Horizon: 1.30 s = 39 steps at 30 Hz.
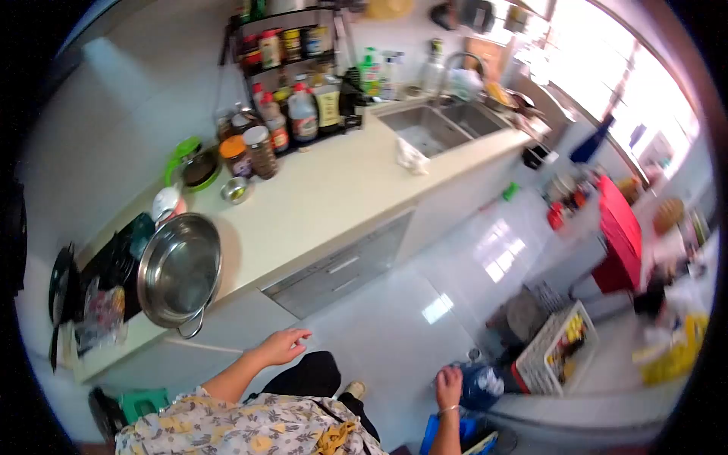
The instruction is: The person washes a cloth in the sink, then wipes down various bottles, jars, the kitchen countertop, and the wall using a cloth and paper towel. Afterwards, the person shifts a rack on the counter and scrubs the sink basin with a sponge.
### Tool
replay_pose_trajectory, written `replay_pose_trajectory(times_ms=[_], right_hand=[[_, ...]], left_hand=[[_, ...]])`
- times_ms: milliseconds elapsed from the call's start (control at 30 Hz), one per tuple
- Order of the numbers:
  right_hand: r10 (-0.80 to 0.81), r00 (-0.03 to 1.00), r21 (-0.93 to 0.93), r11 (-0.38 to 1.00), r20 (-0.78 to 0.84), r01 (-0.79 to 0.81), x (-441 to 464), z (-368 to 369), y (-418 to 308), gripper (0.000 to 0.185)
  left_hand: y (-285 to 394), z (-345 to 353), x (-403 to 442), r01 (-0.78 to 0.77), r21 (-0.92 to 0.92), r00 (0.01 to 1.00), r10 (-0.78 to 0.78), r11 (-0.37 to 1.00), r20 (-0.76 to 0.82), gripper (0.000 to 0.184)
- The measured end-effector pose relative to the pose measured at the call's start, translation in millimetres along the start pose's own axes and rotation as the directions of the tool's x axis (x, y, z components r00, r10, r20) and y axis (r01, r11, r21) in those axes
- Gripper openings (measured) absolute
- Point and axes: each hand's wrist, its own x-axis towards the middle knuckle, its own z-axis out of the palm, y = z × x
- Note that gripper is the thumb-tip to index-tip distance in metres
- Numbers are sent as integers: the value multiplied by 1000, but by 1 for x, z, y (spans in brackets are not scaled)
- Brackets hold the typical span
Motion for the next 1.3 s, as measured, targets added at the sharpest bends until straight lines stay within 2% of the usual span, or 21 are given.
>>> replay_pose_trajectory(times_ms=[33, 67, 100, 233, 333, 400, 433, 500, 600, 667, 700, 767, 833, 900, 933, 967, 1000, 1033, 1100, 1167, 1300], right_hand=[[-268, 963, -185, 946, 16, 266, 59, 15, 44, 30], [-42, 999, 15, 999, 10, 42, 109, -14, -57, 33], [-163, 987, -11, 987, 19, 163, 157, -12, -75, 33], [-307, 947, 148, 945, 94, 291, 262, 4, -185, 34], [-371, 911, 130, 927, 180, 352, 300, 32, -202, 37], [-218, 917, 224, 964, 335, 147, 314, 44, -187, 42], [-310, 899, 52, 949, 310, 310, 329, 53, -156, 42], [-247, 908, 153, 967, 339, 206, 358, 56, -128, 46], [-143, 948, 79, 989, 283, 126, 406, 30, -203, 50], [-200, 946, -102, 967, 254, 232, 456, 20, -258, 51], [-324, 929, -10, 944, 178, 331, 493, 35, -237, 47], [-446, 867, 100, 895, 222, 435, 575, 58, -219, 52], [-542, 799, 134, 840, 260, 525, 636, 79, -237, 51], [-579, 741, 101, 806, 340, 583, 687, 112, -241, 45], [-649, 660, 256, 759, 379, 599, 700, 121, -254, 43], [-702, 581, 238, 698, 411, 675, 709, 132, -253, 44], [-715, 519, -51, 565, 468, 823, 717, 152, -240, 49], [-785, 448, -101, 451, 428, 887, 708, 148, -252, 56], [-772, 448, -160, 424, 451, 892, 697, 141, -269, 60], [-773, 369, 73, 468, 516, 880, 686, 144, -273, 61], [-777, 30, 295, 274, 629, 915, 619, 154, -320, 65]], left_hand=[[7, -6, 11, 0, 1, 999, 0, 1000, -47, 39], [10, -10, 26, 5, 13, 997, -4, 1000, -81, 41], [16, -17, 44, 43, -4, 991, -43, 999, -123, 41], [24, -36, 132, -54, -47, 938, 35, 997, -344, 39], [23, -64, 218, -67, -3, 873, 58, 998, -483, 37], [29, -84, 262, -97, -68, 869, 52, 993, -491, 34], [33, -100, 283, -132, -94, 870, 70, 987, -487, 33], [29, -108, 322, -136, -94, 854, 68, 986, -517, 32], [26, -119, 338, -115, -98, 848, 47, 988, -528, 31], [20, -123, 344, -85, -118, 843, 8, 989, -539, 31], [13, -121, 343, -85, -170, 812, -30, 982, -583, 30], [11, -123, 335, -69, -219, 767, -89, 973, -635, 30], [24, -131, 322, 65, -349, 677, -299, 935, -673, 29], [25, -111, 317, 129, -352, 540, -364, 927, -759, 27], [39, -108, 314, 118, -390, 453, -399, 913, -797, 26], [49, -103, 311, 96, -419, 383, -422, 903, -822, 26], [61, -96, 308, 138, -427, 354, -447, 894, -821, 27], [74, -90, 310, 183, -474, 324, -508, 861, -798, 25], [90, -73, 308, 305, -509, 300, -589, 805, -751, 25], [106, -54, 319, 301, -605, 277, -675, 737, -684, 25], [129, -47, 330, 318, -615, 248, -689, 722, -681, 26]])
